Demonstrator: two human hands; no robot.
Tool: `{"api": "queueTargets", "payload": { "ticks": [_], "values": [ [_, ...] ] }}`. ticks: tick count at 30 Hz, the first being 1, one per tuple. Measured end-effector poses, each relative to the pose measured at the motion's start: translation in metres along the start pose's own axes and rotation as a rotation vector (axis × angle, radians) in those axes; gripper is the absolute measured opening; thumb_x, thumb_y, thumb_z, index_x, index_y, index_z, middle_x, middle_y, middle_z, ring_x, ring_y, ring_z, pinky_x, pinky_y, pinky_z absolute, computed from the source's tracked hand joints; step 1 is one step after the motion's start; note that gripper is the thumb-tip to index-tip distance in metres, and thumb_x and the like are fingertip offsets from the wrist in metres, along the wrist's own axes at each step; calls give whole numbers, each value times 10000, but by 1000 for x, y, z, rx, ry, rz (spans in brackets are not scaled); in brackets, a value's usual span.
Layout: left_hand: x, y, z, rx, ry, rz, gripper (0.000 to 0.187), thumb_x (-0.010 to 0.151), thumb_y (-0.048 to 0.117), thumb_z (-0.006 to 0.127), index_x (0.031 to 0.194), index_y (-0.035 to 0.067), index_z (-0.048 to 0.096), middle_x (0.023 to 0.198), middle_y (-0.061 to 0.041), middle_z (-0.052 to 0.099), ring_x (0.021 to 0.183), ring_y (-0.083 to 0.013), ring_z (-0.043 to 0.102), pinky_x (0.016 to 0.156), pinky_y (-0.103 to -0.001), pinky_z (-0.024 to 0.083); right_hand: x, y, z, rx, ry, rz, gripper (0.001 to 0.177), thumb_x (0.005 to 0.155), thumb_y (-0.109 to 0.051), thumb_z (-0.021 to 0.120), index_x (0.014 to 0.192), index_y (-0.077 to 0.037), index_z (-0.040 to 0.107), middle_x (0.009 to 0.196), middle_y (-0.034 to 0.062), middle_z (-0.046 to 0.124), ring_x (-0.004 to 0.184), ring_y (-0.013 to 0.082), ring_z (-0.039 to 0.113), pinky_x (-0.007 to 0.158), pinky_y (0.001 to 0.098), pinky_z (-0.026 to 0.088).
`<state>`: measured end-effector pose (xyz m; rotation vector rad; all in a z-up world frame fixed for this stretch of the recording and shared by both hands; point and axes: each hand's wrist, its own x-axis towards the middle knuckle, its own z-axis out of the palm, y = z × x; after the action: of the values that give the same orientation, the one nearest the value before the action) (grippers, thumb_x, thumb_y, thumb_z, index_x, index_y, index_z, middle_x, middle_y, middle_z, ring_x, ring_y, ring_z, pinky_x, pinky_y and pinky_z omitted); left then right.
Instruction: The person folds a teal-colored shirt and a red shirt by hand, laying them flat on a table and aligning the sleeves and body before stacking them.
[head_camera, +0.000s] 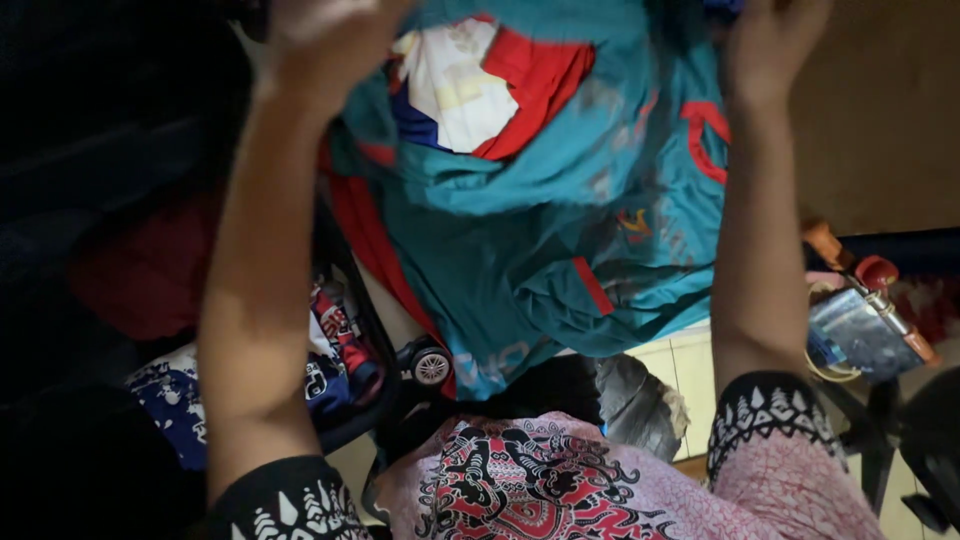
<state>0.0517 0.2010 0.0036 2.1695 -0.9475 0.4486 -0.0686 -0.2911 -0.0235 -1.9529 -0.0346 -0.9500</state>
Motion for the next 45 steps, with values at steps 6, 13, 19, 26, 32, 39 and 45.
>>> {"api": "queueTargets", "payload": {
  "ticks": [6,13,19,26,32,39,45],
  "values": [
    [2,84,2,-578,-57,-2,138,1013,186,731,1044,61,781,866,-19,744,723,-81,694,615,-258,552,-71,-90,47,-170,-161,-123,358,1067,28,708,1402,-49,610,1153,63,604,996,105,633,795,269,528],
    [-13,133,10,-466,15,68,325,817,242,800,1065,56,700,866,-76,695,753,-161,675,664,-307,527,-101,-219,94,-80,-401,4,434,1142,6,599,1551,-115,521,868,45,643,737,109,636,678,246,525],
    [-34,147,13,-527,28,43,359,808,242,775,1094,59,658,831,-110,598,716,-244,587,674,-353,517,-79,-229,105,-167,-496,-209,504,971,78,639,1451,-76,618,992,129,666,825,162,689,743,272,563],
    [-46,131,24,-573,55,2,302,878,306,774,1059,75,700,878,-98,716,757,-192,718,684,-330,554,-80,-218,95,-87,-463,-91,281,1089,74,583,1293,-24,749,876,70,717,748,94,692,656,239,518],
    [-54,109,16,-427,-70,-58,334,816,264,825,957,0,676,810,-177,685,707,-237,701,651,-348,533,-91,-209,89,29,-271,-35,215,1182,-1,578,1349,-25,712,924,42,726,756,89,704,604,217,504],
    [-63,111,-23,-591,-323,24,368,814,91,792,1097,8,572,825,-163,622,730,-235,638,676,-367,534,-113,-190,75,108,-110,78,203,1146,-4,573,1300,-6,705,1117,50,710,845,90,667,695,255,579],
    [-67,145,-33,-608,-176,158,463,928,56,760,1321,50,514,991,-111,722,873,-170,747,768,-297,586,-147,-196,49,-15,-55,10,203,1105,49,602,1283,6,691,1231,105,644,978,127,694,799,277,607]
  ]
}}
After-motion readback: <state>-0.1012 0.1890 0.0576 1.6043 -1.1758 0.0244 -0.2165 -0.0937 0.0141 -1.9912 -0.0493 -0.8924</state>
